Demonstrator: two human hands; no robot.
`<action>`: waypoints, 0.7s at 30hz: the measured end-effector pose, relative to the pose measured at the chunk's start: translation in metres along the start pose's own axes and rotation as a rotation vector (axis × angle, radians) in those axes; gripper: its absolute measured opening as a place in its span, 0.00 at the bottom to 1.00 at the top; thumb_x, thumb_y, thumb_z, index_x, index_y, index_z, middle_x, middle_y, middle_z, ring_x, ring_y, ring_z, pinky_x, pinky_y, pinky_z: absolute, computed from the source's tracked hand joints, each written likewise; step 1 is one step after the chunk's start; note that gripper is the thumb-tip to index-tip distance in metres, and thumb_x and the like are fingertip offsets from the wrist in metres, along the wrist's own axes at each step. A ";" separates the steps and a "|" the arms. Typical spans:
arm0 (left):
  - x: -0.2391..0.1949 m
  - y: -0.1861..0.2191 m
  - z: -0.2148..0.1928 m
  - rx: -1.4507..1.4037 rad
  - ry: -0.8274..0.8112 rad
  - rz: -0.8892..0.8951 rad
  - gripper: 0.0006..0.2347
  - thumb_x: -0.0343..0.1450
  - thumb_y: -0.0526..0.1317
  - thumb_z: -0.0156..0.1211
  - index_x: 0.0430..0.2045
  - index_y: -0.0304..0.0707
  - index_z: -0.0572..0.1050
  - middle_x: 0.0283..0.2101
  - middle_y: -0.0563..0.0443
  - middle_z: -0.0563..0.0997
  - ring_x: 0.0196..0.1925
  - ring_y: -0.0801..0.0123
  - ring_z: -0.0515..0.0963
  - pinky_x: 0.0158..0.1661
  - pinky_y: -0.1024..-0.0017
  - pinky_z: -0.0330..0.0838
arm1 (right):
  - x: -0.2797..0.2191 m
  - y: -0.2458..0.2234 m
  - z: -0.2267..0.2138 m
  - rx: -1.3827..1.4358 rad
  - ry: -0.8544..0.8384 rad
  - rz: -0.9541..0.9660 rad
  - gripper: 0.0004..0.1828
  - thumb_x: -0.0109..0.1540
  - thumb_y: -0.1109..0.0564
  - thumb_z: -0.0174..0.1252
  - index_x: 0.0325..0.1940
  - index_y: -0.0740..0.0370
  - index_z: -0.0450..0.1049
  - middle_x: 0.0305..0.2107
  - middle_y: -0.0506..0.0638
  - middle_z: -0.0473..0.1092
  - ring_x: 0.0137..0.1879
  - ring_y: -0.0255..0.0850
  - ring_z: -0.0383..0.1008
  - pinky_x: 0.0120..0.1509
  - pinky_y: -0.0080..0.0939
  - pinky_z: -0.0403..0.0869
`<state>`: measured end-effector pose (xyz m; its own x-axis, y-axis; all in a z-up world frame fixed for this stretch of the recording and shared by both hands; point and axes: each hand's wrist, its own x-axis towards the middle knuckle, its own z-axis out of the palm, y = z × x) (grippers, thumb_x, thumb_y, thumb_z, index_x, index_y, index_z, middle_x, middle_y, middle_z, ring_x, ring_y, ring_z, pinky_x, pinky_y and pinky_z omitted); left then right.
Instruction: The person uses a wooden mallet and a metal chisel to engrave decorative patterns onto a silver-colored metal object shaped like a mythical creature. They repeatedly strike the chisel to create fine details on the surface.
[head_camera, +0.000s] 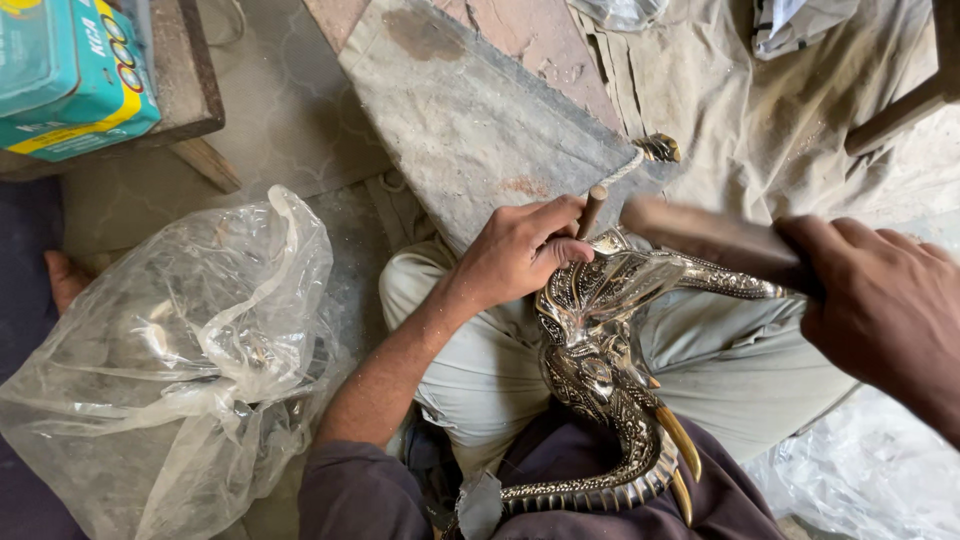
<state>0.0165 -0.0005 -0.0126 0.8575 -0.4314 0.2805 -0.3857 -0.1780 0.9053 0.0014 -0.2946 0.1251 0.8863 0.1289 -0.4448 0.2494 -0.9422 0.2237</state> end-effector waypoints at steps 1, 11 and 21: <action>-0.001 -0.001 0.001 0.005 0.003 -0.029 0.13 0.72 0.45 0.66 0.41 0.37 0.71 0.29 0.49 0.80 0.30 0.64 0.83 0.32 0.64 0.75 | 0.003 0.001 -0.001 0.040 0.113 -0.050 0.28 0.56 0.61 0.62 0.62 0.55 0.74 0.38 0.54 0.77 0.41 0.51 0.80 0.48 0.50 0.77; -0.001 0.000 0.003 -0.008 -0.042 -0.015 0.16 0.72 0.45 0.64 0.47 0.35 0.73 0.31 0.49 0.81 0.31 0.66 0.84 0.31 0.66 0.75 | 0.005 -0.008 -0.020 0.668 0.398 0.010 0.29 0.56 0.67 0.59 0.63 0.63 0.70 0.34 0.61 0.73 0.36 0.54 0.75 0.44 0.51 0.73; 0.000 -0.002 -0.002 -0.062 -0.018 -0.053 0.12 0.73 0.46 0.66 0.39 0.38 0.72 0.30 0.52 0.82 0.30 0.67 0.84 0.32 0.67 0.75 | -0.008 0.021 0.040 -0.097 0.023 -0.025 0.32 0.55 0.61 0.64 0.65 0.49 0.73 0.38 0.50 0.78 0.38 0.45 0.80 0.49 0.46 0.77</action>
<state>0.0185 0.0016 -0.0138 0.8697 -0.4387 0.2262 -0.3173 -0.1460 0.9370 -0.0161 -0.3276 0.0981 0.8876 0.1599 -0.4319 0.3071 -0.9044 0.2961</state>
